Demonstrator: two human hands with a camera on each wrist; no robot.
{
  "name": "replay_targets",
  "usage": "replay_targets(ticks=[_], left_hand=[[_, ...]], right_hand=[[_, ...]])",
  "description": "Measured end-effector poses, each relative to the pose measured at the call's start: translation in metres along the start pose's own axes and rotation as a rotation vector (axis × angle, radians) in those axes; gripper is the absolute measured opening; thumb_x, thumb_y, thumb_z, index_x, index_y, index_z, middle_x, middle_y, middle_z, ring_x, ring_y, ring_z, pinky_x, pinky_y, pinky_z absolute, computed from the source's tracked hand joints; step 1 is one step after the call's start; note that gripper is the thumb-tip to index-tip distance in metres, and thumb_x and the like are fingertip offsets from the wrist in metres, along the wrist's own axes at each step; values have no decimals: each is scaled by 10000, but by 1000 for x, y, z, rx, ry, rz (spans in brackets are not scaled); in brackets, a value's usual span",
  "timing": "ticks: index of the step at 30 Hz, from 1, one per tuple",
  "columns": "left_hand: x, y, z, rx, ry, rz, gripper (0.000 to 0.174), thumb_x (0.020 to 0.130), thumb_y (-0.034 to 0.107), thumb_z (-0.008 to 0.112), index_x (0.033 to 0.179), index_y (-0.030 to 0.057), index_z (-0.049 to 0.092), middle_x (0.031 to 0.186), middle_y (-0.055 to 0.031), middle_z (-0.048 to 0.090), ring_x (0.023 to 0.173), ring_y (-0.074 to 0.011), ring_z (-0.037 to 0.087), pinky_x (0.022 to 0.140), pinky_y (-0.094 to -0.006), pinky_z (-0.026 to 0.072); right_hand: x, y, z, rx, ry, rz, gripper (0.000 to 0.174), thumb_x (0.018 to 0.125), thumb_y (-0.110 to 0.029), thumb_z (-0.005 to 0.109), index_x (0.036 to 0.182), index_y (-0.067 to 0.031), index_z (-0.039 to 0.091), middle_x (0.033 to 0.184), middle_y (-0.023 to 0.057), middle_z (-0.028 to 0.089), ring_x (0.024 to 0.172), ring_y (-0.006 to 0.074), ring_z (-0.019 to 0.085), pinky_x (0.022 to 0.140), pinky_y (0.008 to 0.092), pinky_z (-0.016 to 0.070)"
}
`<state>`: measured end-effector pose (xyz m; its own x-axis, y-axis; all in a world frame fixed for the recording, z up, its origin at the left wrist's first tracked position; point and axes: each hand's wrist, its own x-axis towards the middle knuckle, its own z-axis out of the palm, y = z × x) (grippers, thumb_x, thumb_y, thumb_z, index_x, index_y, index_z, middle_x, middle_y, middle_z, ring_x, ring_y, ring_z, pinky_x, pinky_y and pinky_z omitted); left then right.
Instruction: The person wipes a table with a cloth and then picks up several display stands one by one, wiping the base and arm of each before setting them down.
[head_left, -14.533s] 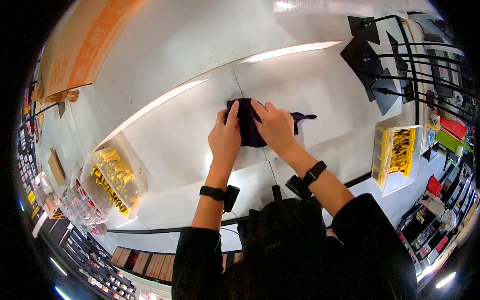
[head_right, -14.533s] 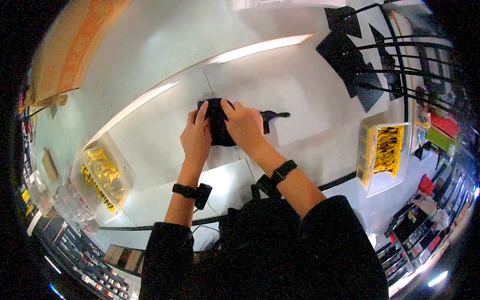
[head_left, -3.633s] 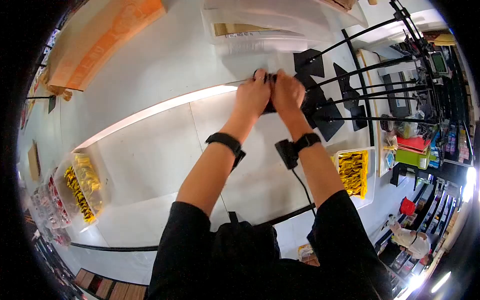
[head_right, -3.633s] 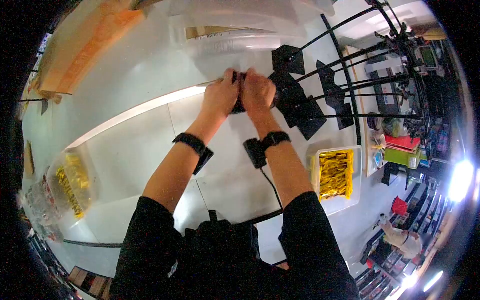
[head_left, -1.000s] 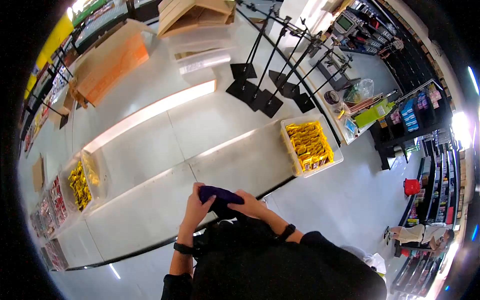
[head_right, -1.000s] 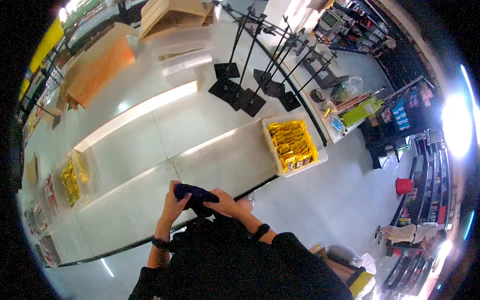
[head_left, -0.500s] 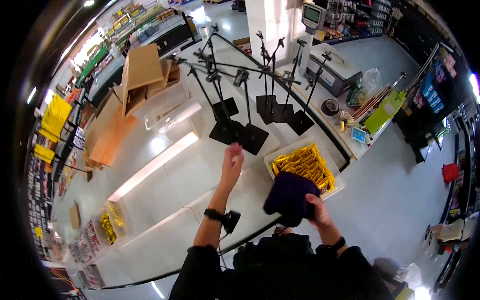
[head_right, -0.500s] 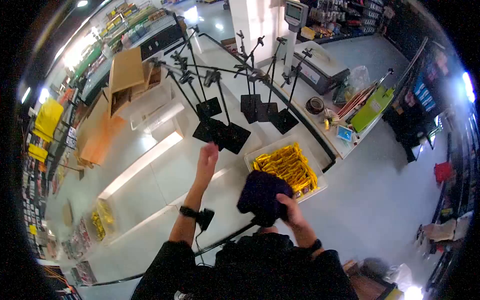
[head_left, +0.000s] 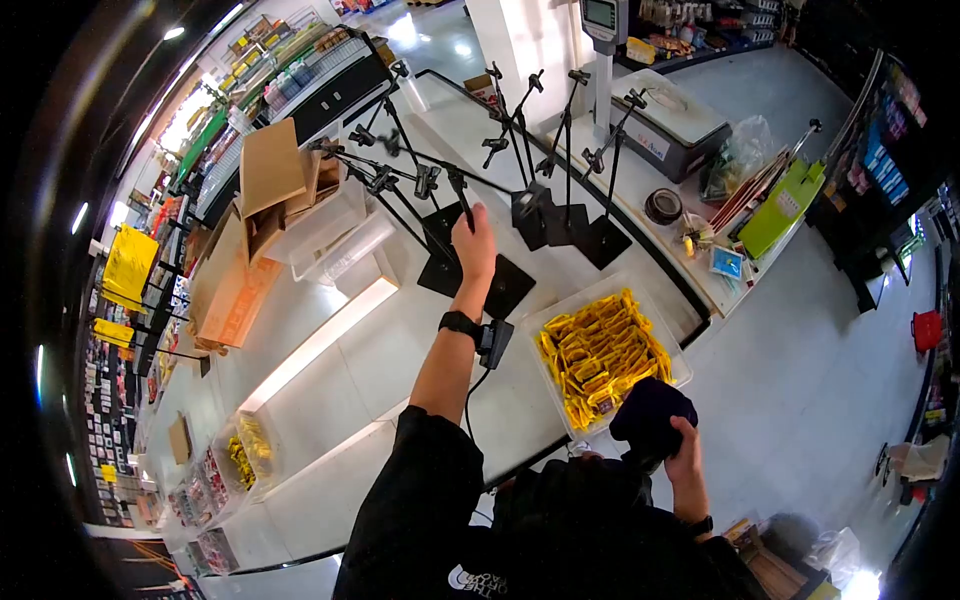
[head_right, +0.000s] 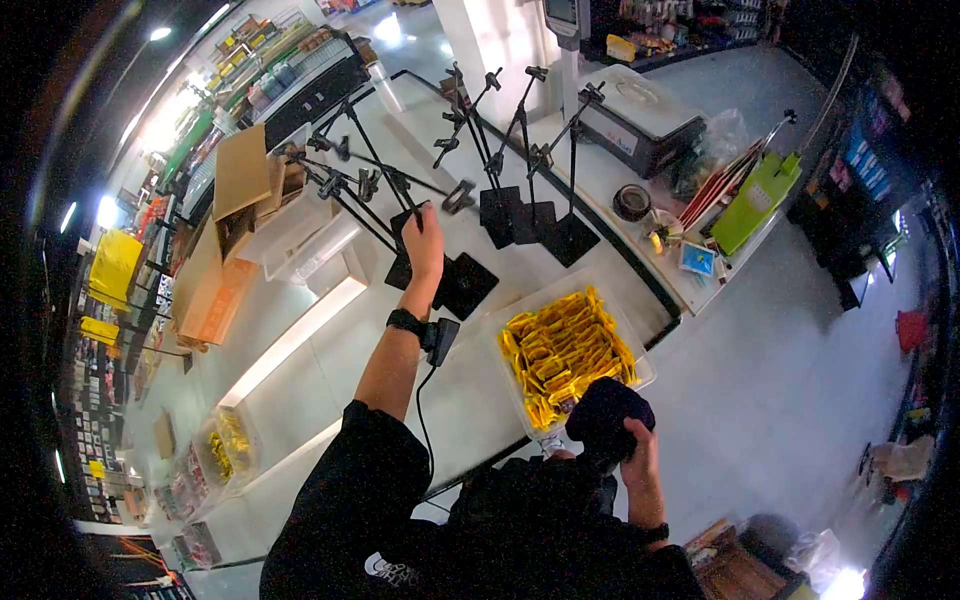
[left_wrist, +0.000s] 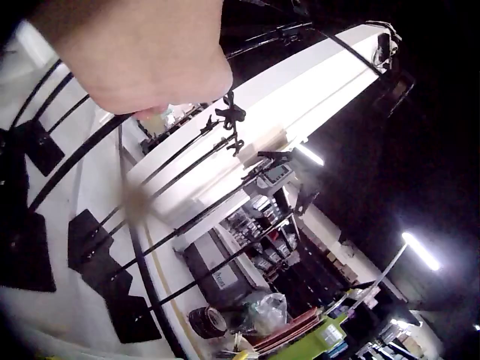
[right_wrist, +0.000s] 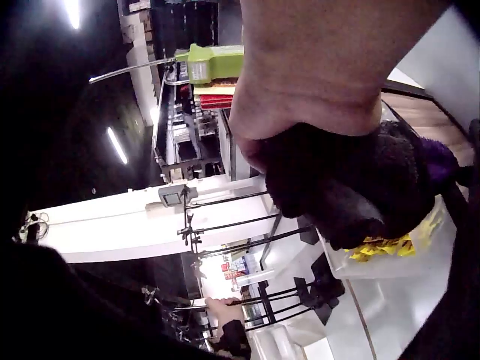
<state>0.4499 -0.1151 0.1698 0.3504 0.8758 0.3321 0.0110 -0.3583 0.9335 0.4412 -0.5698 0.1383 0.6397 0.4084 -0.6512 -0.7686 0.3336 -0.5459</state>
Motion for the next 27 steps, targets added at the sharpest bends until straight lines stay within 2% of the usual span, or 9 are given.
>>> replay_targets(ticks=[2,4,5,8,9,10,13,17,27], left_hand=[[-6,3,3,-103,20,-25,345,893,244,505,659,-5,459,561,-73,442,535,-188,436,510,-343,338],[-16,31,9,43,226,200,350,889,244,506,652,-8,458,538,-80,425,491,-197,405,487,-363,321],[-12,19,5,124,202,272,340,889,237,502,661,-9,449,544,-94,415,486,-225,384,477,-386,309],[-22,19,-17,11,15,156,357,873,253,504,662,-21,414,533,-91,380,471,-253,316,477,-372,287],[-28,21,-17,37,117,115,403,868,262,505,626,-24,357,510,-45,329,467,-190,292,468,-358,249],[-38,47,-28,-90,14,28,404,865,251,505,599,10,319,506,10,275,469,-117,277,459,-334,219],[-48,59,-45,-322,-53,-52,388,869,175,503,520,85,359,514,22,355,470,-85,309,455,-271,249],[-46,50,-62,-360,-13,-52,377,865,154,511,545,133,314,530,50,284,471,-69,233,452,-262,200],[-90,63,-172,-225,39,14,350,892,156,461,560,73,386,500,15,322,464,-94,310,448,-257,242]], right_hand=[[6,8,-2,-54,-6,-10,430,710,-52,562,1128,32,506,1023,145,603,899,293,613,797,402,517],[7,8,3,-61,-6,-7,432,711,-54,571,1129,28,501,1015,148,601,904,294,609,789,409,518],[7,6,9,-81,-28,-27,432,712,-55,577,1129,26,497,1003,142,598,898,288,607,783,407,519],[17,3,17,-131,-74,-58,440,716,-60,588,1135,22,485,983,127,591,887,275,603,772,399,520],[21,4,17,-152,-105,-70,447,718,-63,594,1141,20,477,974,118,587,881,269,601,769,392,519],[19,2,24,-160,-94,-58,447,718,-63,594,1141,20,477,974,118,587,881,269,601,769,392,519],[13,-3,39,-205,-72,-57,463,718,-67,599,1154,18,466,973,112,584,890,263,596,776,373,514],[19,0,37,-214,-155,-55,515,708,-76,606,1190,9,445,1017,120,582,915,260,595,790,362,508],[11,25,49,-318,-230,158,588,688,-71,606,1243,-29,420,1097,124,564,958,274,585,830,384,501]])
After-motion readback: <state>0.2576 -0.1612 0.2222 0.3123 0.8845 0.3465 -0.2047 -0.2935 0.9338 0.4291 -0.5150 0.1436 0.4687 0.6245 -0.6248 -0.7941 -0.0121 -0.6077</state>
